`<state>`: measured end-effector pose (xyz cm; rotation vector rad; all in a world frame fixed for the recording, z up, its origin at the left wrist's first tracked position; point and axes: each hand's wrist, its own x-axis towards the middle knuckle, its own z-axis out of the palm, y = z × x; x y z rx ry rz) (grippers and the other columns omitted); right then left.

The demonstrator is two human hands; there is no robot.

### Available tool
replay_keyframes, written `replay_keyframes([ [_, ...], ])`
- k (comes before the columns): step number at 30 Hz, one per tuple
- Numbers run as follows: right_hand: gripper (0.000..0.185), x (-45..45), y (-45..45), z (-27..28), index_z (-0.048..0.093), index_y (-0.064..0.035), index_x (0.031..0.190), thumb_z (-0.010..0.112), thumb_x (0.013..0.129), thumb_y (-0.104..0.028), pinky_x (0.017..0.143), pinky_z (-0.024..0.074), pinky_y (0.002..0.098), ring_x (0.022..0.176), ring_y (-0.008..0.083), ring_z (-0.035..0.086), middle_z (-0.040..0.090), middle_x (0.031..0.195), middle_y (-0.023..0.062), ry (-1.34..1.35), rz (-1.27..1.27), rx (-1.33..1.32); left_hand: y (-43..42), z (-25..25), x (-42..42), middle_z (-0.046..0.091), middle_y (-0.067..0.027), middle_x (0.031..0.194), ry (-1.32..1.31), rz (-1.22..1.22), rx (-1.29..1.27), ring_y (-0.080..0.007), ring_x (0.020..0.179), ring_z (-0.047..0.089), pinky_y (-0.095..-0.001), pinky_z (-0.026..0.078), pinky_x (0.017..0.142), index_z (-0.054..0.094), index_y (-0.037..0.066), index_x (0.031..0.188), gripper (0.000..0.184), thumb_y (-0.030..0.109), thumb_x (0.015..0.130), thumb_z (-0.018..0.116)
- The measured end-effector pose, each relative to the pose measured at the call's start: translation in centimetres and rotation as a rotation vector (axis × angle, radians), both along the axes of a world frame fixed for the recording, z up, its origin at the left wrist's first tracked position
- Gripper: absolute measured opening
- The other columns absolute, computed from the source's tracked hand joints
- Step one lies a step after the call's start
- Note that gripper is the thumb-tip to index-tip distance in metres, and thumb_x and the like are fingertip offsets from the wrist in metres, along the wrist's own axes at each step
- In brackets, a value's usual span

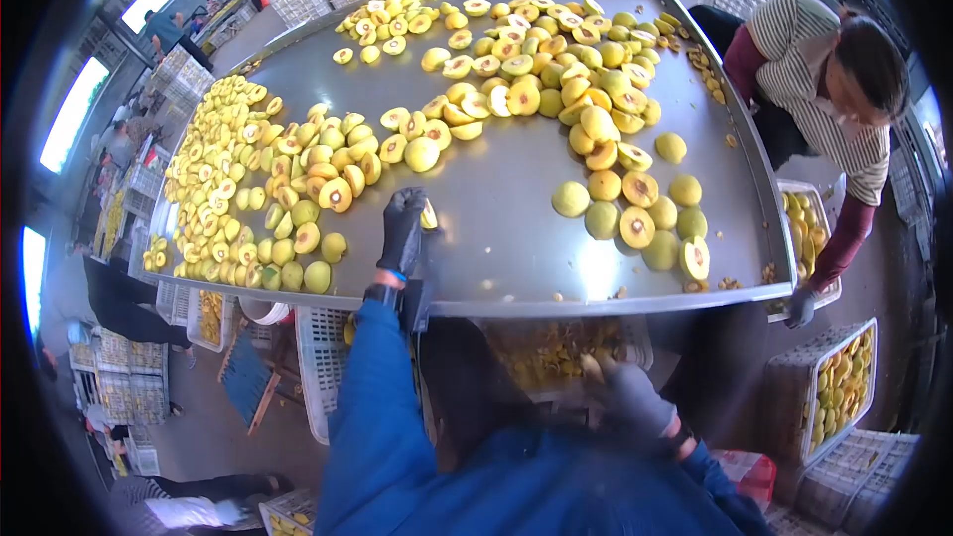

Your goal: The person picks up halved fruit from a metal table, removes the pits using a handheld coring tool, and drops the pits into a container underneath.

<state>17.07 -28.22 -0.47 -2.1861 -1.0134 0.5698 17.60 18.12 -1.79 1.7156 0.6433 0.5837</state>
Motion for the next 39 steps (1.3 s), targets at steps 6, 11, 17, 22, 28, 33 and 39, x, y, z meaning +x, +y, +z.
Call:
replay_keyframes([
  [6, 0.036, 0.8, 5.8, 7.7, 0.056, -0.0008, 0.103, 0.066, 0.089, -0.033, 0.062, 0.0498, 0.0484, 0.073, 0.0447, 0.064, 0.063, 0.076, 0.0272, 0.15, -0.032, 0.402, -14.8, 2.6, -6.4, 0.06, -0.0223, 0.121, -0.313, -0.151, -0.338, -0.0324, 0.115, 0.061, -0.0465, 0.054, 0.096, 0.048, -0.003, 0.122, 0.035, 0.01, 0.094, 0.062],
  [11, 0.037, -0.8, 4.8, 9.8, 0.057, 0.0007, 0.11, 0.066, 0.089, -0.028, 0.062, 0.0494, 0.0485, 0.075, 0.042, 0.067, 0.066, 0.081, 0.0233, 0.333, -0.158, 0.314, -23.6, 7.8, -7.5, 0.06, -0.0208, 0.124, -0.224, -0.134, 0.275, -0.0293, 0.116, 0.06, -0.0381, 0.05, 0.102, 0.044, -0.005, 0.134, 0.04, 0.02, 0.103, 0.043],
  [17, 0.033, -1.9, 4.0, 10.2, 0.055, -0.0022, 0.107, 0.066, 0.091, -0.029, 0.059, 0.0501, 0.0419, 0.067, 0.0335, 0.064, 0.064, 0.075, 0.0184, 0.427, -0.36, 0.618, -30.3, 12.2, -7.0, 0.059, -0.0171, 0.126, -0.424, -0.239, -0.571, -0.0254, 0.116, 0.06, -0.037, 0.047, 0.103, 0.045, -0.003, 0.136, 0.042, 0.027, 0.106, 0.042],
  [22, 0.03, -1.6, 2.4, 11.6, 0.053, -0.0067, 0.104, 0.069, 0.088, -0.028, 0.053, 0.0505, 0.0433, 0.061, 0.0337, 0.064, 0.063, 0.069, 0.0145, -0.14, -0.253, 0.392, -31.1, 12.9, -8.3, 0.063, -0.0147, 0.118, -0.287, -0.219, -0.215, -0.0243, 0.107, 0.062, -0.0365, 0.049, 0.098, 0.051, -0.001, 0.13, 0.044, 0.033, 0.106, 0.036],
  [28, 0.021, -2.8, 2.4, 11.1, 0.051, -0.008, 0.089, 0.067, 0.087, -0.021, 0.05, 0.0508, 0.0427, 0.058, 0.0351, 0.065, 0.06, 0.063, 0.0144, -0.363, -0.222, 0.342, -31.3, 13.9, -7.0, 0.068, -0.0119, 0.108, -0.167, 0.0, 0.157, -0.023, 0.097, 0.066, -0.0359, 0.05, 0.092, 0.057, 0.0, 0.123, 0.05, 0.039, 0.106, 0.03],
  [33, 0.02, -3.3, 2.8, 12.1, 0.051, -0.0068, 0.087, 0.066, 0.087, -0.019, 0.049, 0.0499, 0.0429, 0.056, 0.0351, 0.064, 0.06, 0.063, 0.0151, -0.314, -0.245, 0.297, -32.1, 15.2, -7.2, 0.061, -0.0132, 0.112, -0.254, -0.004, -0.078, -0.023, 0.101, 0.06, -0.0372, 0.05, 0.093, 0.053, -0.002, 0.122, 0.056, 0.048, 0.105, 0.035],
  [39, 0.023, -3.6, 3.1, 10.9, 0.051, -0.0036, 0.09, 0.067, 0.085, -0.019, 0.054, 0.0511, 0.0466, 0.061, 0.0395, 0.064, 0.062, 0.066, 0.0183, -0.144, -0.19, 0.31, -32.3, 15.7, -7.2, 0.063, -0.0131, 0.108, -0.239, -0.004, -0.076, -0.0224, 0.093, 0.062, -0.0353, 0.053, 0.086, 0.056, -0.003, 0.118, 0.051, 0.042, 0.106, 0.036],
])
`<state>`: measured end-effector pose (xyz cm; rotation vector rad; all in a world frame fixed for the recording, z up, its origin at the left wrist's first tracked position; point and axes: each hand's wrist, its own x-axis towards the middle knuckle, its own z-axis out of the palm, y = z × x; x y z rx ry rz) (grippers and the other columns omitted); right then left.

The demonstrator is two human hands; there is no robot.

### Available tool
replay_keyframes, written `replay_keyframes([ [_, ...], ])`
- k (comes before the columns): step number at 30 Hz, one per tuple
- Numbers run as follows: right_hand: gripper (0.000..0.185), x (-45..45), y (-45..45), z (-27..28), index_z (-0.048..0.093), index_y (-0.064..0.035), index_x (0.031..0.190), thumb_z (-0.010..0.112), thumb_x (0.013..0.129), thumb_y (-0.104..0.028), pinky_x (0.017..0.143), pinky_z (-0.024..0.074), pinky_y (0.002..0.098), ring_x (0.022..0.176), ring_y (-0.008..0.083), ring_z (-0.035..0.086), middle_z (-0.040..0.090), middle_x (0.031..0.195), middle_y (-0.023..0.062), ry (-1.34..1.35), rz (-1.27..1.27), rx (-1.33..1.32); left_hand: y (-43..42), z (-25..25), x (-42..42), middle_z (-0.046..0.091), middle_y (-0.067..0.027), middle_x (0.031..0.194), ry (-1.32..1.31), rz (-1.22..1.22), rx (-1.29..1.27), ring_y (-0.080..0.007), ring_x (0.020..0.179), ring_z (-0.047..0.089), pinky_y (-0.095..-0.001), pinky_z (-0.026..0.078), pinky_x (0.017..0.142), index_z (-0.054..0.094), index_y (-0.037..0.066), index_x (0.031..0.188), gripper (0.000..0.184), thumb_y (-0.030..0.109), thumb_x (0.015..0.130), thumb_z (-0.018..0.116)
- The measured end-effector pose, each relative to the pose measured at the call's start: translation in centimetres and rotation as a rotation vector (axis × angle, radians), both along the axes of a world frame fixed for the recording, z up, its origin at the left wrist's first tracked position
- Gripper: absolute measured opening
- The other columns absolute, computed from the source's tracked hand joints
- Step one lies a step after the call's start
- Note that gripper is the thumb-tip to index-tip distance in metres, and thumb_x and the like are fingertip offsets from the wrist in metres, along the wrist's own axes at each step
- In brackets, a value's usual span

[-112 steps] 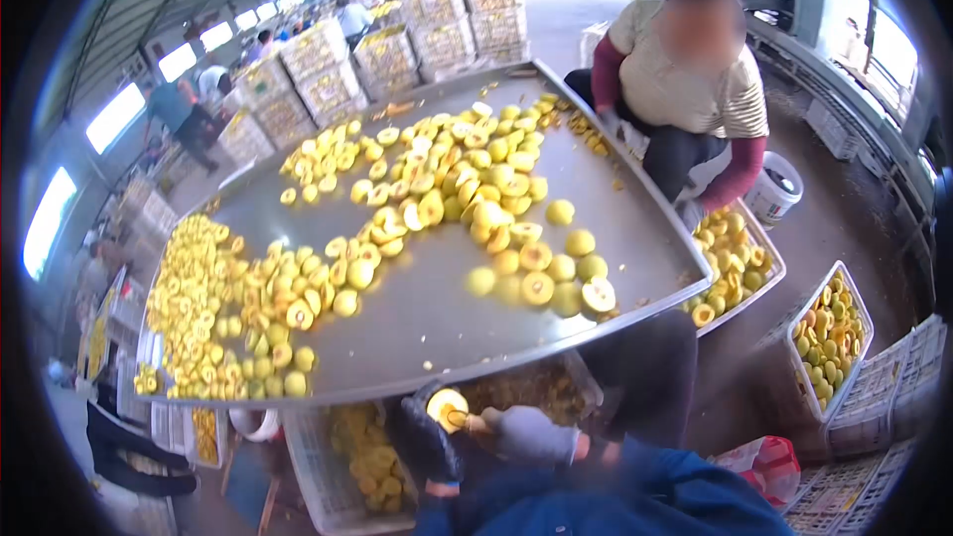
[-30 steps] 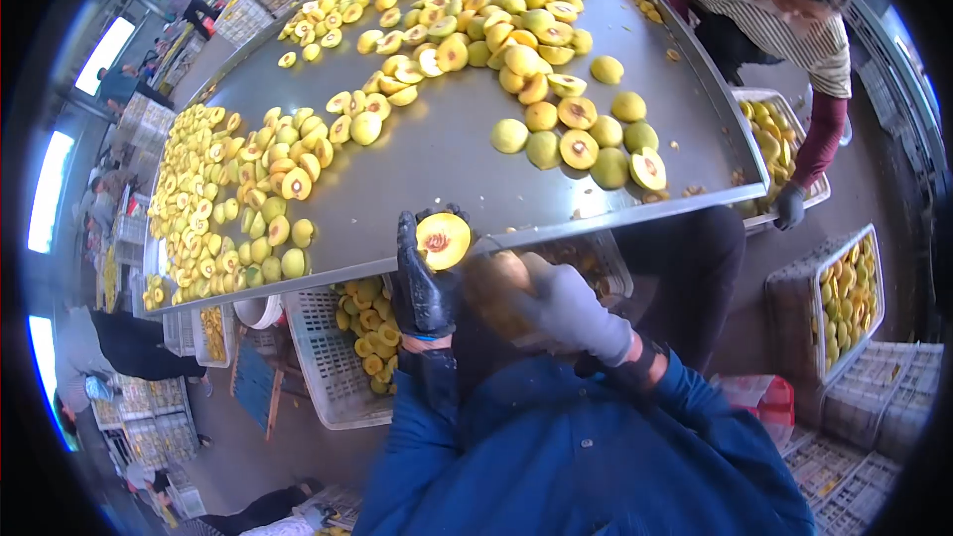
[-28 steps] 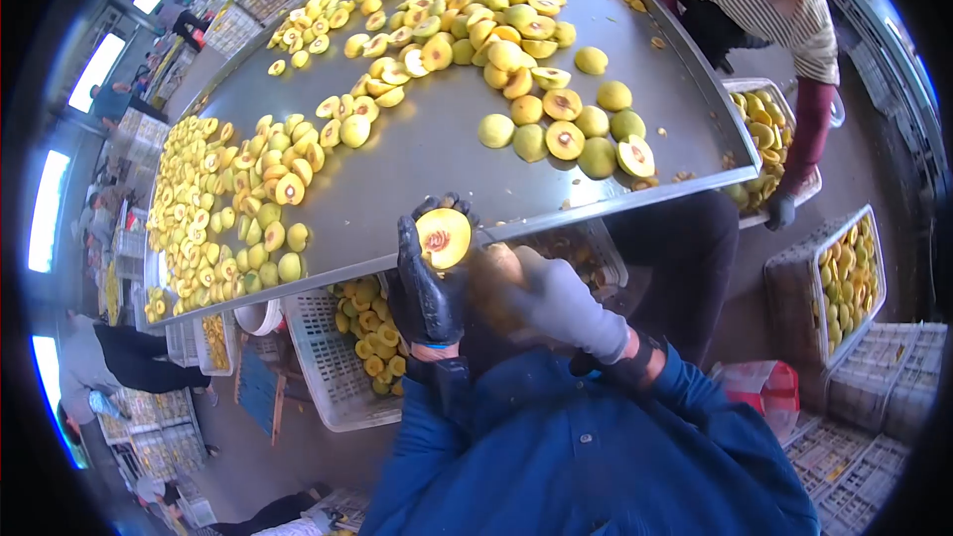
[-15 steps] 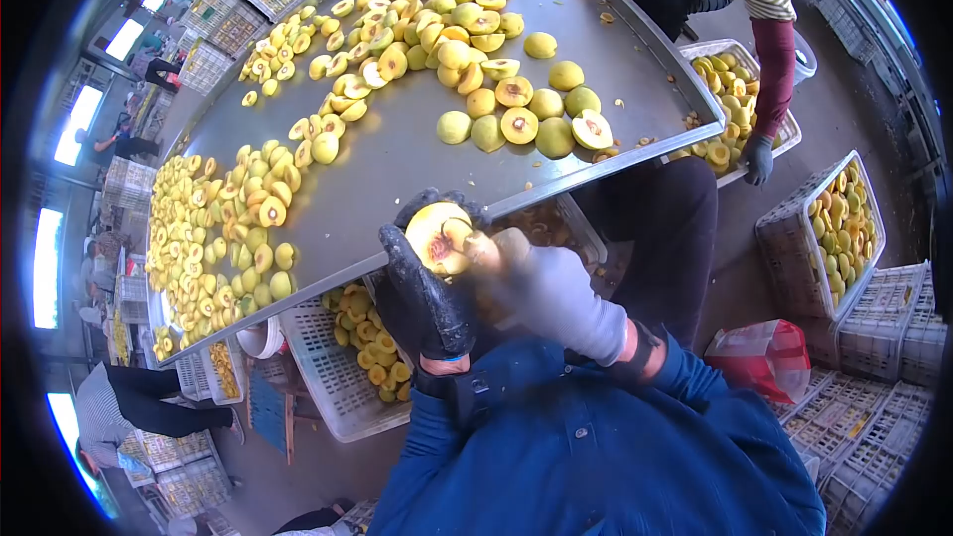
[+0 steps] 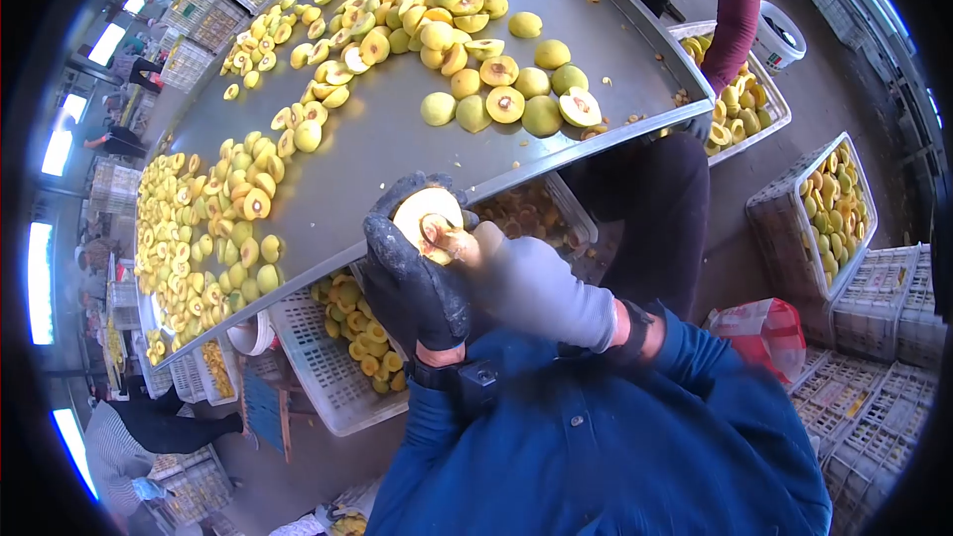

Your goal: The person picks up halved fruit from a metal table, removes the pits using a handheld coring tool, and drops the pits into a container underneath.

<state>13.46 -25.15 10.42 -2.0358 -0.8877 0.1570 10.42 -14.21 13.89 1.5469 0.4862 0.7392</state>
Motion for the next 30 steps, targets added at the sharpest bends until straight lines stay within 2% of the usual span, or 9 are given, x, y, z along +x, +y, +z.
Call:
replay_keyframes([
  [8, 0.024, 1.4, -1.9, 2.4, 0.058, 0.0022, 0.105, 0.063, 0.087, -0.013, 0.074, 0.051, 0.0393, 0.081, 0.033, 0.065, 0.064, 0.086, 0.0232, 0.747, 0.323, 0.312, 1.9, -0.5, 0.2, 0.071, -0.0127, 0.098, -0.075, -0.067, 0.336, -0.0264, 0.088, 0.07, -0.036, 0.055, 0.082, 0.063, 0.001, 0.102, 0.022, 0.019, 0.097, 0.051],
  [12, 0.024, 1.0, -2.3, 3.1, 0.061, 0.0021, 0.103, 0.063, 0.089, -0.017, 0.067, 0.0498, 0.0381, 0.071, 0.021, 0.063, 0.064, 0.074, 0.0113, 0.425, 0.237, 0.072, 2.8, 0.4, 0.1, 0.071, -0.0123, 0.095, -0.07, -0.251, 0.36, -0.0241, 0.088, 0.069, -0.0357, 0.055, 0.08, 0.064, -0.002, 0.096, 0.035, 0.028, 0.1, 0.046],
  [15, 0.023, 1.6, -2.6, 5.8, 0.063, 0.0022, 0.096, 0.064, 0.089, -0.02, 0.061, 0.0474, 0.0339, 0.065, 0.0136, 0.057, 0.06, 0.069, 0.0071, 1.105, 0.426, 0.022, 4.1, -2.3, -0.7, 0.071, -0.0128, 0.091, -0.049, -0.249, 0.162, -0.0227, 0.087, 0.068, -0.0353, 0.054, 0.08, 0.065, -0.004, 0.092, 0.048, 0.037, 0.102, 0.041],
  [19, 0.015, 2.0, -2.1, 0.1, 0.063, 0.0005, 0.095, 0.066, 0.088, -0.012, 0.069, 0.0494, 0.033, 0.075, 0.015, 0.062, 0.063, 0.08, 0.0076, 0.604, 0.569, 0.215, 4.8, -5.3, -1.4, 0.07, -0.0133, 0.092, -0.019, -0.088, 0.391, -0.0228, 0.084, 0.067, -0.0355, 0.052, 0.083, 0.065, 0.0, 0.1, 0.041, 0.036, 0.101, 0.045],
  [22, 0.021, 2.0, -1.6, -0.1, 0.065, 0.0015, 0.087, 0.065, 0.089, -0.02, 0.057, 0.0414, 0.0279, 0.063, 0.0057, 0.049, 0.055, 0.066, -0.0001, 0.757, 0.565, 0.313, 6.7, -9.7, -2.7, 0.066, -0.0101, 0.101, 0.066, -0.062, 0.388, -0.0241, 0.087, 0.065, -0.0379, 0.053, 0.084, 0.06, 0.006, 0.113, 0.03, 0.032, 0.098, 0.054],
  [23, 0.019, 1.9, -1.4, -0.8, 0.067, 0.0001, 0.087, 0.066, 0.088, -0.019, 0.057, 0.0411, 0.0273, 0.063, 0.0065, 0.05, 0.056, 0.066, -0.0007, 0.849, 0.599, 0.313, 6.3, -10.3, -3.2, 0.063, -0.0077, 0.107, 0.039, -0.169, 0.03, -0.024, 0.094, 0.064, -0.0391, 0.053, 0.087, 0.058, 0.008, 0.117, 0.035, 0.038, 0.099, 0.053],
  [26, 0.017, 1.5, -1.3, -0.5, 0.068, -0.0017, 0.088, 0.067, 0.087, -0.018, 0.057, 0.0408, 0.0262, 0.063, 0.0067, 0.05, 0.056, 0.066, -0.0021, 1.22, 0.671, 0.361, 1.7, -3.3, -1.1, 0.067, -0.0145, 0.092, -0.063, -0.145, 0.147, -0.0272, 0.074, 0.064, -0.038, 0.054, 0.071, 0.06, 0.002, 0.108, 0.046, 0.043, 0.103, 0.04],
  [28, 0.016, 1.1, -0.7, -1.8, 0.068, -0.002, 0.089, 0.067, 0.087, -0.018, 0.057, 0.0407, 0.0239, 0.063, 0.0067, 0.052, 0.056, 0.068, -0.0033, 1.127, 0.721, 0.583, 1.3, -2.4, 0.0, 0.066, -0.0172, 0.092, -0.279, -0.475, -0.627, -0.0281, 0.074, 0.064, -0.0372, 0.054, 0.069, 0.06, 0.002, 0.108, 0.054, 0.049, 0.104, 0.033],
  [30, 0.016, 1.4, 0.0, -3.7, 0.067, -0.0016, 0.088, 0.067, 0.087, -0.018, 0.054, 0.0399, 0.0223, 0.059, 0.0064, 0.052, 0.055, 0.066, -0.0034, 1.028, 0.789, 0.63, 1.7, -2.4, 1.3, 0.065, -0.02, 0.092, -0.255, -0.313, -0.458, -0.0292, 0.075, 0.063, -0.0366, 0.054, 0.069, 0.058, 0.001, 0.111, 0.056, 0.049, 0.104, 0.031],
])
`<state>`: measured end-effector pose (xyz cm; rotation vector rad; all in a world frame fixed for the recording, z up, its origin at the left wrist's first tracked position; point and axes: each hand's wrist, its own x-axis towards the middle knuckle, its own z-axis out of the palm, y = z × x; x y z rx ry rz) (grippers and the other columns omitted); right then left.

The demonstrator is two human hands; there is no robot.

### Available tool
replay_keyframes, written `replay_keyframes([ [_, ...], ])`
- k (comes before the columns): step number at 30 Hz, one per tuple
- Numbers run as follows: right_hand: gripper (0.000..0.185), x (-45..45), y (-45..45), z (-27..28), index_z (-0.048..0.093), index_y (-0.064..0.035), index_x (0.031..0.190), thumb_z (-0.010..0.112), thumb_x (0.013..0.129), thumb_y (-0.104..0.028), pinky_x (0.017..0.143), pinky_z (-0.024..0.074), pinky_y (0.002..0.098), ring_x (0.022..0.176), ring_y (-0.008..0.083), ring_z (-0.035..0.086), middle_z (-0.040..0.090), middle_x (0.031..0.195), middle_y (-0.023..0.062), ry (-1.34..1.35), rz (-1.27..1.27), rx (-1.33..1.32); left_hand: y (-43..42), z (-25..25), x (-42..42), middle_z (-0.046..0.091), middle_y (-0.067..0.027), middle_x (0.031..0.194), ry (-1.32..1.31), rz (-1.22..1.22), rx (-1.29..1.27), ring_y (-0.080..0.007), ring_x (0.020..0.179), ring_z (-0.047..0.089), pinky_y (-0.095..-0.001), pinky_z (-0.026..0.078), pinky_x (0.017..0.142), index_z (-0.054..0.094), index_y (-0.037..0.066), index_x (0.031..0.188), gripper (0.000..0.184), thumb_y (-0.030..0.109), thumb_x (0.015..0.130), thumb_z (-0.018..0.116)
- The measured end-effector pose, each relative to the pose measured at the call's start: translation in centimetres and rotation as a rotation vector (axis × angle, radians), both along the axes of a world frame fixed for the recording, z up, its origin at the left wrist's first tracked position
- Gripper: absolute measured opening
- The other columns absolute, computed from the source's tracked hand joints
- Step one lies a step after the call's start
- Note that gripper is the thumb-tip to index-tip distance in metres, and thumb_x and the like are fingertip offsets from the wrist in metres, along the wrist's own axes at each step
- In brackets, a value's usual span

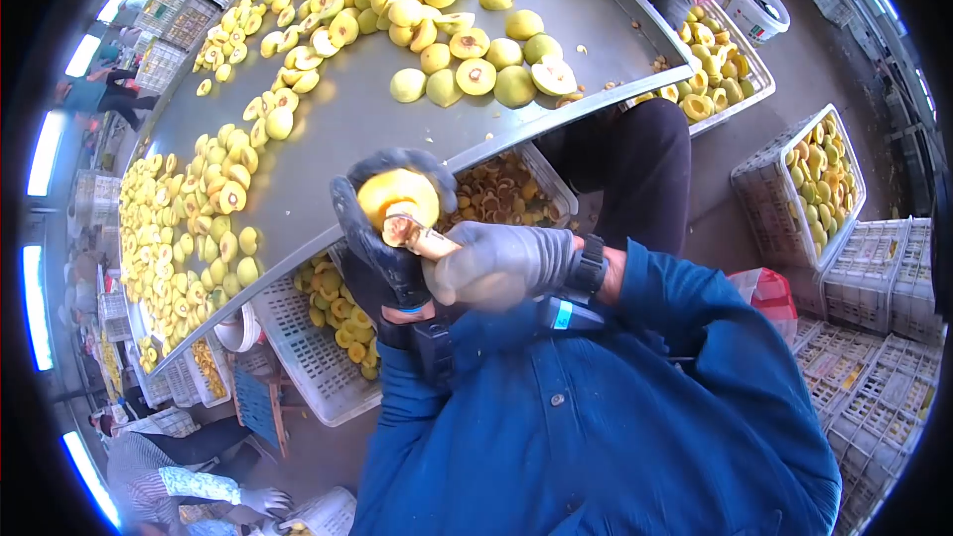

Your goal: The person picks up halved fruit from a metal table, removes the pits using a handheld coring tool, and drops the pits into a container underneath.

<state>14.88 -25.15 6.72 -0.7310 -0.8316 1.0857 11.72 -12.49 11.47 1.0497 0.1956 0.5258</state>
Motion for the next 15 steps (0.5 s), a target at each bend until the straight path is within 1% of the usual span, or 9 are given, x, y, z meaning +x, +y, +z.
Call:
replay_keyframes([
  [2, 0.018, 0.5, -0.1, -0.7, 0.067, -0.0016, 0.088, 0.068, 0.086, -0.019, 0.051, 0.0398, 0.0225, 0.055, 0.0073, 0.051, 0.055, 0.065, -0.0029, 0.101, 0.055, -0.091, 1.5, -1.5, 0.3, 0.065, -0.0193, 0.106, -0.041, 0.11, -0.012, -0.0283, 0.093, 0.064, -0.0365, 0.054, 0.084, 0.053, 0.0, 0.124, 0.05, 0.043, 0.105, 0.036],
  [4, 0.021, 1.3, -2.1, 0.1, 0.067, -0.002, 0.088, 0.07, 0.085, -0.022, 0.049, 0.0404, 0.0245, 0.052, 0.0094, 0.051, 0.054, 0.063, -0.0017, 0.378, 0.152, -0.379, 2.2, -1.8, 0.0, 0.064, -0.0189, 0.111, 0.014, 0.218, 0.286, -0.028, 0.099, 0.063, -0.0372, 0.053, 0.09, 0.052, -0.001, 0.126, 0.045, 0.037, 0.104, 0.041],
  [5, 0.027, 1.5, -1.8, -1.0, 0.068, -0.002, 0.089, 0.071, 0.085, -0.029, 0.051, 0.0441, 0.0308, 0.053, 0.0123, 0.054, 0.056, 0.062, 0.0046, 0.216, 0.025, -0.545, 2.7, -2.0, -0.3, 0.063, -0.0188, 0.113, 0.058, 0.276, 0.419, -0.0279, 0.102, 0.062, -0.0383, 0.052, 0.093, 0.051, -0.002, 0.126, 0.046, 0.037, 0.104, 0.041],
  [6, 0.024, 1.9, -1.7, -5.1, 0.067, -0.0044, 0.09, 0.069, 0.084, -0.028, 0.054, 0.0491, 0.0385, 0.057, 0.0199, 0.063, 0.061, 0.065, 0.0126, -0.6, -0.324, -0.516, 3.5, -2.7, -0.7, 0.063, -0.0187, 0.114, 0.117, 0.326, 0.527, -0.0279, 0.106, 0.062, -0.0409, 0.051, 0.096, 0.052, -0.003, 0.126, 0.051, 0.041, 0.105, 0.038],
  [7, 0.022, 2.4, -2.3, -5.0, 0.065, -0.0049, 0.091, 0.065, 0.085, -0.026, 0.058, 0.0522, 0.0442, 0.065, 0.0305, 0.069, 0.067, 0.071, 0.0163, -1.39, -0.325, -0.893, 4.2, -3.1, -1.2, 0.062, -0.0187, 0.115, 0.134, 0.369, 0.583, -0.0277, 0.108, 0.061, -0.0421, 0.051, 0.097, 0.052, -0.003, 0.125, 0.053, 0.043, 0.105, 0.036],
  [8, 0.02, 2.7, -3.1, -7.1, 0.062, -0.0056, 0.093, 0.062, 0.085, -0.024, 0.063, 0.0534, 0.048, 0.071, 0.0395, 0.067, 0.068, 0.074, 0.0163, -1.389, -0.368, -0.954, 4.8, -3.6, -1.7, 0.062, -0.0188, 0.115, 0.152, 0.413, 0.639, -0.0275, 0.109, 0.061, -0.0434, 0.051, 0.098, 0.053, -0.004, 0.124, 0.055, 0.045, 0.105, 0.034],
  [10, 0.022, 2.5, -4.3, -7.1, 0.062, -0.0051, 0.094, 0.061, 0.088, -0.027, 0.064, 0.053, 0.0486, 0.071, 0.0402, 0.067, 0.067, 0.074, 0.0181, -1.198, -0.419, -0.932, 5.7, -4.1, -3.3, 0.062, -0.019, 0.114, 0.077, 0.517, 0.633, -0.027, 0.107, 0.061, -0.0431, 0.051, 0.097, 0.055, -0.004, 0.121, 0.053, 0.042, 0.105, 0.035],
  [14, 0.025, 2.3, -5.5, -8.6, 0.063, -0.0049, 0.093, 0.062, 0.087, -0.029, 0.067, 0.0531, 0.0489, 0.075, 0.0398, 0.068, 0.067, 0.076, 0.0211, -1.164, -0.398, -1.013, 16.3, -8.9, -11.0, 0.063, -0.0151, 0.116, 0.367, 0.683, 0.935, -0.0271, 0.112, 0.059, -0.0405, 0.046, 0.1, 0.059, -0.005, 0.119, 0.031, 0.018, 0.099, 0.053],
  [15, 0.026, 2.3, -5.9, -9.1, 0.063, -0.0044, 0.094, 0.062, 0.087, -0.029, 0.069, 0.0532, 0.0489, 0.076, 0.04, 0.068, 0.068, 0.077, 0.0215, -1.148, -0.362, -1.042, 17.0, -8.5, -10.5, 0.061, -0.0163, 0.12, 0.443, 0.718, 1.089, -0.0293, 0.114, 0.058, -0.0411, 0.044, 0.101, 0.058, -0.004, 0.121, 0.032, 0.019, 0.099, 0.054],
])
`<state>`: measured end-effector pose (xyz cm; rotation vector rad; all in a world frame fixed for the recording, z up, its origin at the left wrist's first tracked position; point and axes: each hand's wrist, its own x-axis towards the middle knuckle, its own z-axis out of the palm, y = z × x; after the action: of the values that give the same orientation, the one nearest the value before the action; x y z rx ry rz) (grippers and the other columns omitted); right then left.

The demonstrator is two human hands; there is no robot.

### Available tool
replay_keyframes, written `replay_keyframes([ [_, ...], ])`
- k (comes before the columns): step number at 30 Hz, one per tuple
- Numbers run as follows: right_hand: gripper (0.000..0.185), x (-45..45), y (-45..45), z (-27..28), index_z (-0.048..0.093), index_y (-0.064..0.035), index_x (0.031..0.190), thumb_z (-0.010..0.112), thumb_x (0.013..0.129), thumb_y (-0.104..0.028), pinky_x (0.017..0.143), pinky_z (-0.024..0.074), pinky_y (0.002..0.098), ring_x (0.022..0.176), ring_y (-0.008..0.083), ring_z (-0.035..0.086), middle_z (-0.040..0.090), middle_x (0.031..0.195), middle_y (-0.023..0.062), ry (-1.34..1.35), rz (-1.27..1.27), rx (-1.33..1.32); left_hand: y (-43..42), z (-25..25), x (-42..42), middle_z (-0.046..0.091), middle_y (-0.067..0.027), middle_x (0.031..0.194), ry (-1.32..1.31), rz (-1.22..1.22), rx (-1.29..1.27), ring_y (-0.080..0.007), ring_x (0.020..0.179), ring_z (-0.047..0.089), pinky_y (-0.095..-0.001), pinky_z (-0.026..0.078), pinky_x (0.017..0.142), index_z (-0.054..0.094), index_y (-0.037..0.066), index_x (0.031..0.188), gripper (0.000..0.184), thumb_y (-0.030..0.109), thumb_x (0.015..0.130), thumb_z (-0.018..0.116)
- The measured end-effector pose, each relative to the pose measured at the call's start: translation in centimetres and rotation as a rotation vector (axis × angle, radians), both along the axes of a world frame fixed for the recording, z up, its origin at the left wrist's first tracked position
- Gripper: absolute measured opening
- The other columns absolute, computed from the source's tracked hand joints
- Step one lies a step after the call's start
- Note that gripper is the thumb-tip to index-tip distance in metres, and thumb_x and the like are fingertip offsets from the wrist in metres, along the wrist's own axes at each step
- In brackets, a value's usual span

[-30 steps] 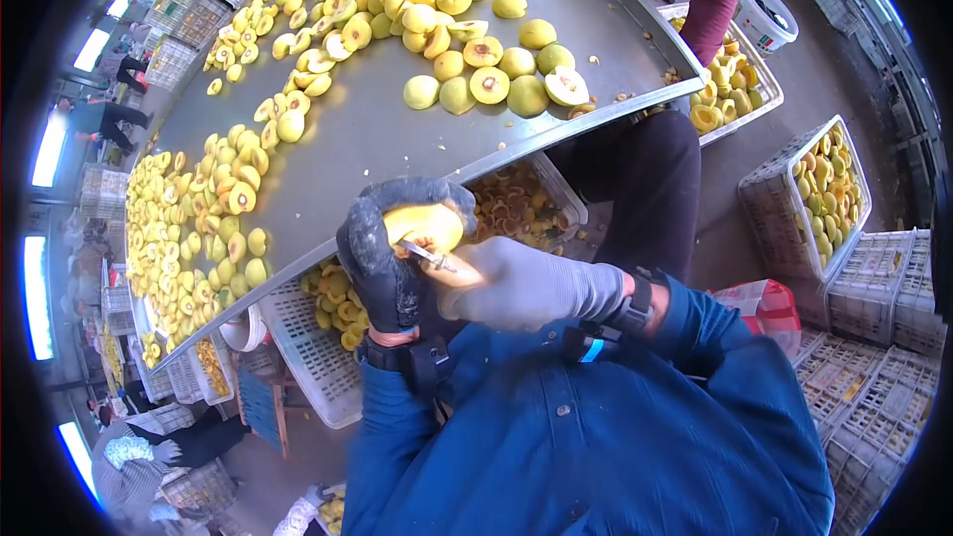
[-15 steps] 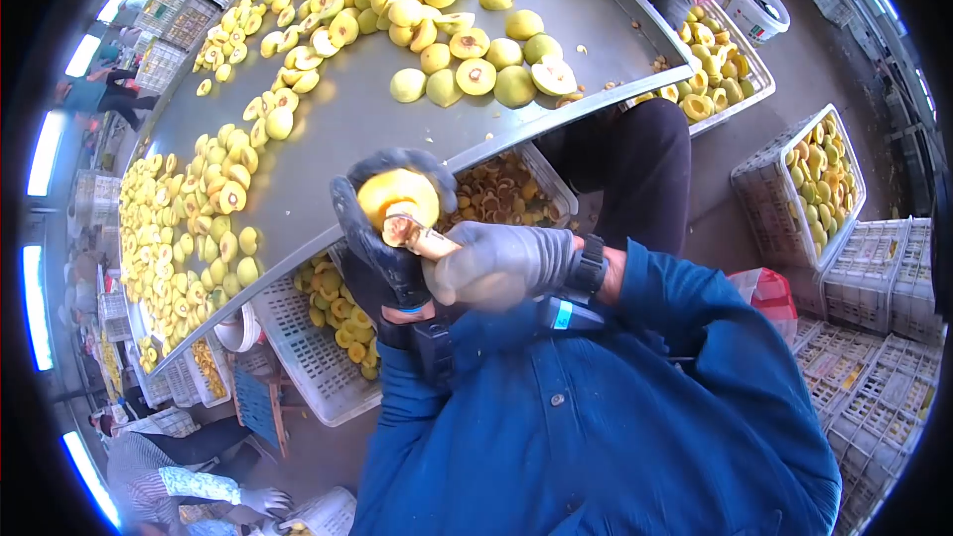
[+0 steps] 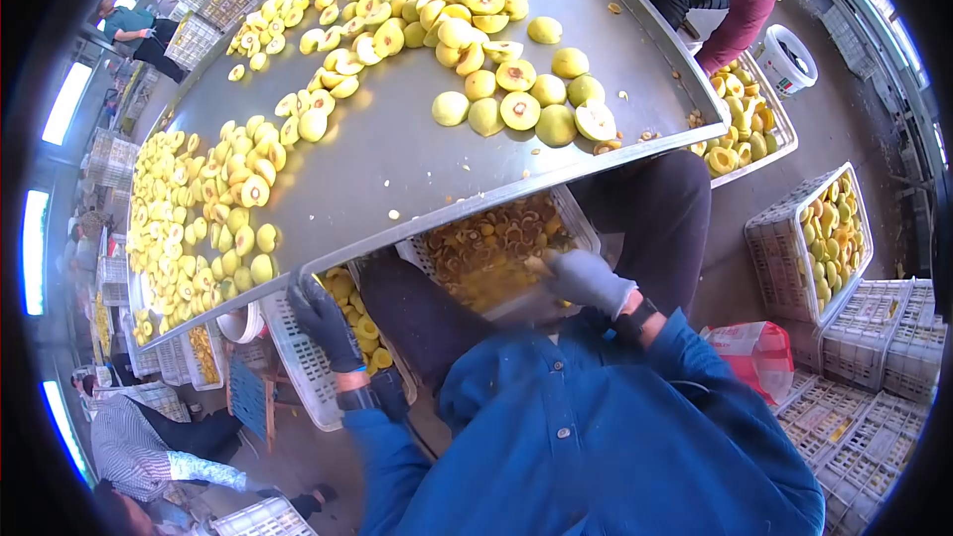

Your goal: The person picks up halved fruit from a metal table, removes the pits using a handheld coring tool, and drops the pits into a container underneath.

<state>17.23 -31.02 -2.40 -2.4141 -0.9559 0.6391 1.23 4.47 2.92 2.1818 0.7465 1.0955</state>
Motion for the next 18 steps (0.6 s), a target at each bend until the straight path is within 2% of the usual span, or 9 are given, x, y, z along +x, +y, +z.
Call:
replay_keyframes([
  [2, 0.03, 0.1, -0.5, -1.4, 0.064, -0.0033, 0.098, 0.063, 0.085, -0.03, 0.071, 0.0537, 0.049, 0.079, 0.0411, 0.068, 0.069, 0.082, 0.0222, 0.047, 0.037, -0.022, 0.9, 0.7, 0.9, 0.058, -0.0188, 0.129, 0.208, 0.109, 0.264, -0.0338, 0.117, 0.056, -0.0424, 0.042, 0.102, 0.055, -0.003, 0.126, 0.036, 0.019, 0.098, 0.055],
  [4, 0.03, -0.1, -0.2, -2.7, 0.063, -0.0058, 0.097, 0.065, 0.084, -0.033, 0.067, 0.053, 0.0498, 0.074, 0.0407, 0.067, 0.068, 0.077, 0.0203, 0.046, 0.027, 0.006, -0.9, 2.3, 6.2, 0.055, -0.0205, 0.133, 0.127, -0.113, 0.318, -0.0359, 0.127, 0.049, -0.0438, 0.038, 0.107, 0.054, -0.001, 0.129, 0.039, 0.019, 0.095, 0.058],
  [6, 0.035, 0.3, 0.2, -1.7, 0.061, -0.0069, 0.099, 0.068, 0.081, -0.036, 0.065, 0.0537, 0.0485, 0.072, 0.0396, 0.068, 0.068, 0.075, 0.019, 0.111, 0.016, -0.048, -2.1, 2.2, 12.8, 0.053, -0.0198, 0.135, 0.147, -0.321, 0.441, -0.0363, 0.128, 0.048, -0.0449, 0.038, 0.108, 0.053, 0.002, 0.132, 0.044, 0.018, 0.093, 0.062],
  [9, 0.037, 0.5, 0.0, -0.4, 0.06, -0.0061, 0.101, 0.07, 0.08, -0.035, 0.065, 0.0542, 0.048, 0.072, 0.0389, 0.068, 0.068, 0.075, 0.0201, 0.14, -0.028, -0.013, -3.2, 0.8, 23.2, 0.05, -0.0185, 0.138, 0.21, -0.597, 0.635, -0.0377, 0.131, 0.045, -0.0464, 0.037, 0.108, 0.052, 0.006, 0.136, 0.055, 0.025, 0.087, 0.068],
  [10, 0.035, 0.5, -0.5, -1.8, 0.061, -0.0082, 0.104, 0.069, 0.082, -0.034, 0.065, 0.0542, 0.0479, 0.07, 0.0381, 0.068, 0.067, 0.074, 0.0186, 0.141, -0.017, 0.013, -3.3, -0.3, 25.8, 0.049, -0.0182, 0.138, 0.247, -0.647, 0.682, -0.0381, 0.131, 0.044, -0.0467, 0.037, 0.108, 0.052, 0.008, 0.137, 0.058, 0.027, 0.085, 0.07],
  [13, 0.034, 0.1, -0.8, -3.1, 0.061, -0.0112, 0.108, 0.067, 0.085, -0.034, 0.064, 0.0543, 0.0469, 0.069, 0.0376, 0.068, 0.067, 0.073, 0.0159, 0.086, -0.07, 0.075, -3.4, -3.5, 30.1, 0.05, -0.0173, 0.136, 0.514, -0.787, 0.47, -0.0375, 0.128, 0.045, -0.0472, 0.039, 0.106, 0.051, 0.011, 0.138, 0.061, 0.03, 0.083, 0.07],
  [14, 0.032, 0.3, -1.1, -3.3, 0.061, -0.0092, 0.108, 0.065, 0.086, -0.032, 0.066, 0.0539, 0.0474, 0.071, 0.0383, 0.068, 0.067, 0.075, 0.018, 0.113, -0.066, 0.078, -2.9, -3.9, 30.0, 0.053, -0.0151, 0.134, 0.572, -0.768, 0.48, -0.0359, 0.125, 0.049, -0.0468, 0.04, 0.105, 0.053, 0.013, 0.136, 0.053, 0.03, 0.088, 0.067],
  [17, 0.029, 0.6, -1.2, -1.0, 0.059, -0.0052, 0.107, 0.061, 0.088, -0.028, 0.067, 0.0528, 0.0489, 0.075, 0.04, 0.067, 0.067, 0.078, 0.0217, 0.172, -0.05, 0.112, -2.2, -4.5, 27.6, 0.057, -0.0152, 0.127, 0.51, -0.68, 0.445, -0.0352, 0.121, 0.052, -0.0455, 0.043, 0.101, 0.054, 0.012, 0.134, 0.05, 0.029, 0.089, 0.066],
  [18, 0.029, 0.8, -1.0, -0.5, 0.059, -0.0052, 0.106, 0.062, 0.087, -0.027, 0.066, 0.0525, 0.0495, 0.073, 0.0402, 0.067, 0.066, 0.077, 0.0213, 0.173, -0.054, 0.139, -2.4, -3.7, 26.1, 0.061, -0.0154, 0.122, 0.375, -0.699, 0.237, -0.0316, 0.112, 0.06, -0.042, 0.049, 0.095, 0.056, 0.007, 0.131, 0.045, 0.022, 0.089, 0.065],
])
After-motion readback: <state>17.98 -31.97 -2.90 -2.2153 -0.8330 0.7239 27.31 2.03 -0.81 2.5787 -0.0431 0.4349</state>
